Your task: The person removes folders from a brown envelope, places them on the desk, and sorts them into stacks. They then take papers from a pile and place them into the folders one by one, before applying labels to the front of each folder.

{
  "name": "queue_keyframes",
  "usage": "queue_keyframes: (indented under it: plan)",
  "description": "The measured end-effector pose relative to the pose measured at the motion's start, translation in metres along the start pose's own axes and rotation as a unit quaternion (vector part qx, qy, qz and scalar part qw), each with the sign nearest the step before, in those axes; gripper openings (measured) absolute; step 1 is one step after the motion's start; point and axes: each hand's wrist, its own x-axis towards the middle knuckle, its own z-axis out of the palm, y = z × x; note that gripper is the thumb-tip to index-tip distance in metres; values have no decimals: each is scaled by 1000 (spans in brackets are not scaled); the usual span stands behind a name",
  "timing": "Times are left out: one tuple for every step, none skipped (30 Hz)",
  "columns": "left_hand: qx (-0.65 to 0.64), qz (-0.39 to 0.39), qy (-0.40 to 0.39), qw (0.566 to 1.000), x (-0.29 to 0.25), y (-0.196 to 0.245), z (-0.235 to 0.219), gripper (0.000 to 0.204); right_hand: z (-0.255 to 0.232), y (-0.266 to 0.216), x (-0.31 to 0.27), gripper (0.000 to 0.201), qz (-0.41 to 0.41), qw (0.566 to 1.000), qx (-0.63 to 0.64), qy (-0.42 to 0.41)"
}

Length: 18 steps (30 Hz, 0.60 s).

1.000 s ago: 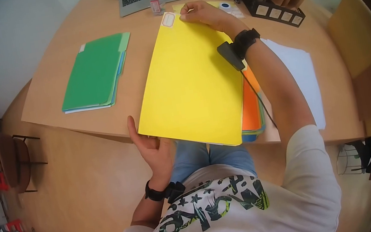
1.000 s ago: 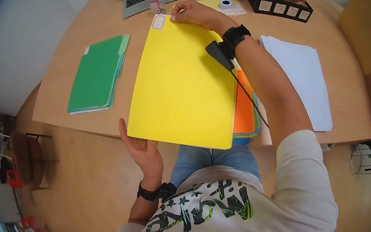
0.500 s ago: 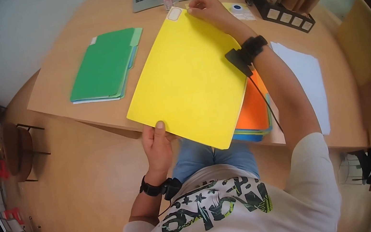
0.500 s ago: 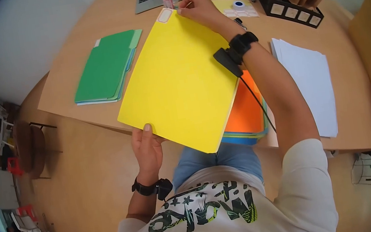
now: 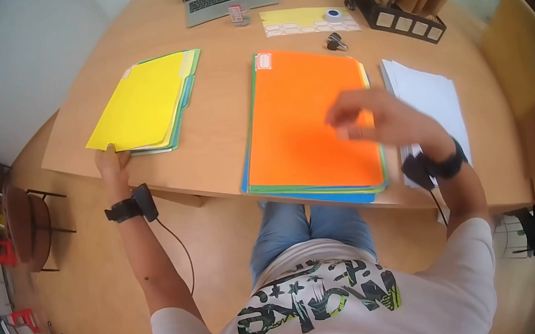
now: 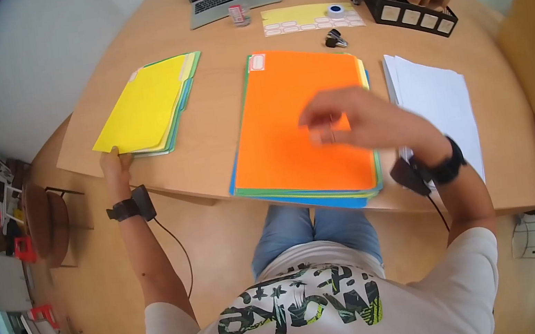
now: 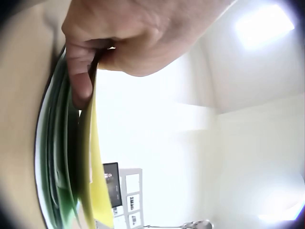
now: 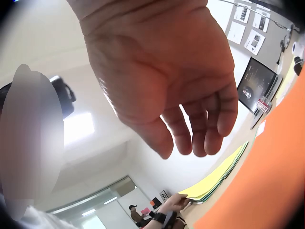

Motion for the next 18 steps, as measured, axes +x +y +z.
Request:
queue_keyframes:
  plan:
    - [37,-1,1,999,2,1,-1,38,7,-3,-15,24,-63,996,-56,-22]
    - [73,-2,0,997,2,3,-4,41,15,-11,-32,24,-52,996,-57,-38]
    - [110,-4,-2,994,2,4,-6,44,20,-17,-46,25,-33,994,-79,-72]
    - [208,-13,40,977,2,5,-9,50,27,-19,-59,25,-31,992,-91,-79]
    - [304,-20,77,949,3,4,-13,57,32,-20,-71,24,-28,991,-102,-85]
    - [450,192,203,848,15,-17,-24,60,36,-18,-82,23,-18,993,-96,-72]
    - [546,393,309,672,21,-40,-29,63,39,-16,-95,22,-6,994,-91,-57]
    - [516,370,255,729,-24,-13,-5,61,43,-14,-107,21,5,995,-88,-39]
    - [483,346,199,780,-87,25,31,58,49,-12,-118,20,32,999,-37,12]
    - [388,316,81,862,-128,33,56,54,55,-9,-129,19,56,996,13,64]
    - [285,272,-38,918,-162,35,78,50,61,-7,-139,17,78,988,64,113]
    - [306,375,-169,858,-190,32,99,51,67,-6,-144,15,104,979,76,159]
    - [313,467,-292,773,-216,29,116,52,73,-3,-146,16,125,969,76,199]
    - [337,489,-335,731,-240,32,136,53,79,2,-147,16,144,958,75,238]
    - [359,511,-376,684,-255,35,153,53,83,7,-149,16,162,944,74,279]
    - [363,498,-389,685,-261,29,161,54,83,12,-152,19,167,938,55,298]
    - [368,486,-401,684,-265,22,170,56,81,15,-158,21,173,927,-2,334]
    - [372,478,-411,681,-267,18,179,57,78,19,-163,23,177,910,-61,370]
